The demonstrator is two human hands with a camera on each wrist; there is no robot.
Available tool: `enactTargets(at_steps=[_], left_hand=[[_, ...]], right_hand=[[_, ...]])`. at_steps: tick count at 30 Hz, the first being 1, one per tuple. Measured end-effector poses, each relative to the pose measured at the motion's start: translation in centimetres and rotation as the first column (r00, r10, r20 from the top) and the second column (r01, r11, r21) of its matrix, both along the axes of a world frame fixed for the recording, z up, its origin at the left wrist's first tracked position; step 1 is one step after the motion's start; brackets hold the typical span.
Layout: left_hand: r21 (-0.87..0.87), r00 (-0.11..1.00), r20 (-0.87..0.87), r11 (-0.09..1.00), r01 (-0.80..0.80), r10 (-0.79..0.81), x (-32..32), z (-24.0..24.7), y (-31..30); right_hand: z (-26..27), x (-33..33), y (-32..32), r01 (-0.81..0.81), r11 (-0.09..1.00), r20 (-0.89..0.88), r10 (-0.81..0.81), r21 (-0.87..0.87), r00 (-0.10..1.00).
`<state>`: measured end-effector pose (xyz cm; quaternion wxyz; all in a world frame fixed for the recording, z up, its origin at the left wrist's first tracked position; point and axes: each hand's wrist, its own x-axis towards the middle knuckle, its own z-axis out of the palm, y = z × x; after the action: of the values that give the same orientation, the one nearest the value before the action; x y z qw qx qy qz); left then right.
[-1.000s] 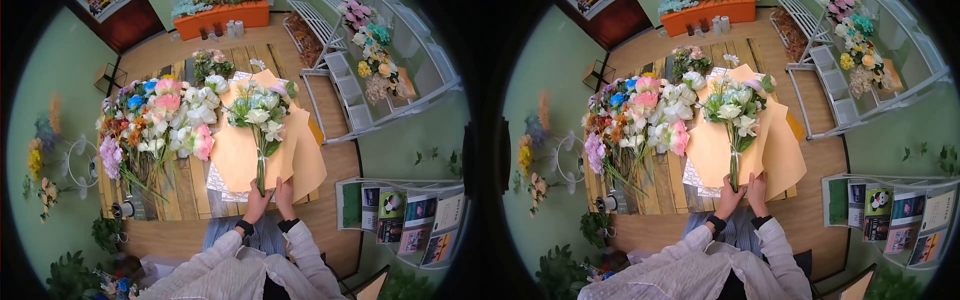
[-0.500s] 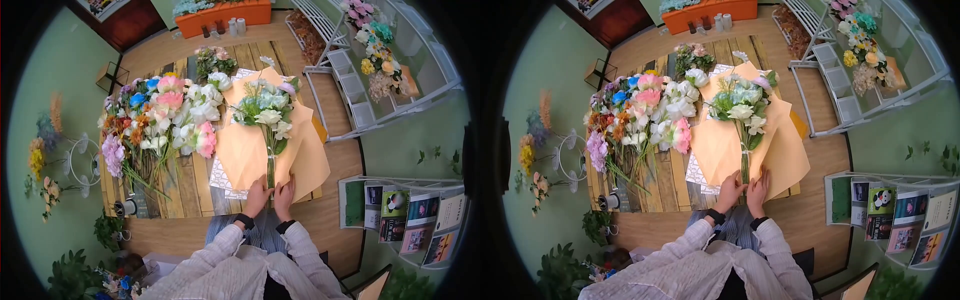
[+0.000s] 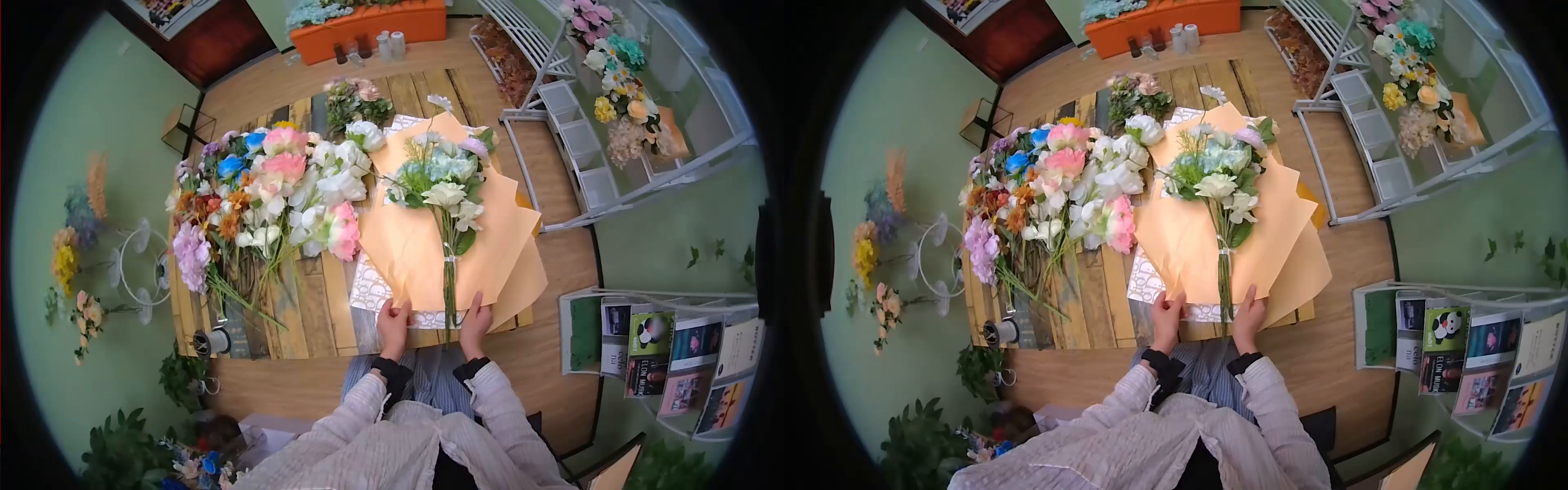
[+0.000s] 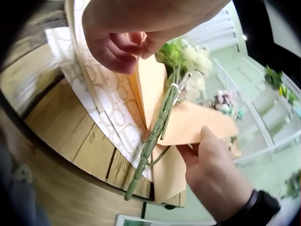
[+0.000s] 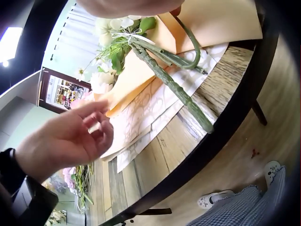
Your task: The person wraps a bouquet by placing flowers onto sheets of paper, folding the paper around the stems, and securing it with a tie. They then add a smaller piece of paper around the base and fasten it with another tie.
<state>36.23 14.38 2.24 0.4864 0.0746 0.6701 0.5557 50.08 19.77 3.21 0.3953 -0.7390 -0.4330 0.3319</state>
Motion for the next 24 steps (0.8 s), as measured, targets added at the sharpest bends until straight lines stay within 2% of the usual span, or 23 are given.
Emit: enactTargets(at_steps=[1,2,4,5,6,7,8,9,11,12,16,19,22,24], left_hand=[[-0.057,0.971,-0.22,0.995,0.082,-0.093,0.2,0.8,0.0],[-0.059,0.971,-0.22,0.995,0.085,-0.096,0.4,1.5,0.0],[-0.062,0.811,-0.544,0.975,0.215,-0.213,1.1,4.2,0.9],[-0.063,0.809,-0.546,0.974,0.216,-0.215,1.4,4.8,1.3],[0.015,0.773,-0.604,0.967,0.253,-0.193,1.9,5.3,1.7],[0.091,0.735,-0.658,0.951,0.296,-0.166,2.2,5.4,2.0],[0.097,0.713,-0.675,0.935,0.342,-0.191,2.4,5.4,2.1],[0.096,0.705,-0.68,0.93,0.355,-0.199,2.6,5.2,2.2],[0.087,0.677,-0.701,0.915,0.394,-0.225,2.9,4.8,2.5],[0.073,0.657,-0.715,0.908,0.412,-0.24,2.8,4.7,2.6],[0.022,0.624,-0.722,0.891,0.453,-0.299,2.3,4.9,2.3],[0.014,0.634,-0.718,0.904,0.427,-0.288,1.8,5.5,1.8],[-0.089,0.644,-0.665,0.896,0.434,-0.378,1.1,6.1,1.4],[-0.05,0.646,-0.68,0.901,0.431,-0.347,1.0,6.2,1.2]], right_hand=[[-0.2,0.3,-0.3,-0.068,0.998,0.09,0.068,-0.005,0.994],[-0.5,0.4,-0.6,-0.136,0.991,0.177,0.137,-0.019,0.975],[-1.5,0.1,-0.6,-0.178,0.983,0.226,0.163,0.046,0.96],[-2.0,0.0,-0.6,-0.222,0.969,0.277,0.185,0.11,0.943],[-1.1,-0.4,-0.5,-0.219,0.969,0.273,0.182,0.11,0.945],[0.7,-1.1,-0.2,-0.319,0.932,0.319,0.254,0.172,0.913],[1.8,-1.6,0.0,-0.413,0.882,0.37,0.314,0.227,0.874],[1.8,-1.7,0.0,-0.4,0.887,0.364,0.302,0.231,0.881],[1.7,-2.1,0.0,-0.581,0.802,0.461,0.468,0.138,0.754],[1.9,-2.2,0.0,-0.623,0.769,0.462,0.505,0.143,0.729],[0.5,-3.4,-0.2,-0.62,0.764,0.44,0.502,0.177,0.744],[0.4,-3.9,-0.2,-0.589,0.768,0.337,0.5,0.253,0.797],[0.3,-3.7,-0.2,-0.612,0.733,0.311,0.531,0.298,0.788],[0.0,-3.6,-0.2,-0.677,0.686,0.427,0.546,0.267,0.721]])
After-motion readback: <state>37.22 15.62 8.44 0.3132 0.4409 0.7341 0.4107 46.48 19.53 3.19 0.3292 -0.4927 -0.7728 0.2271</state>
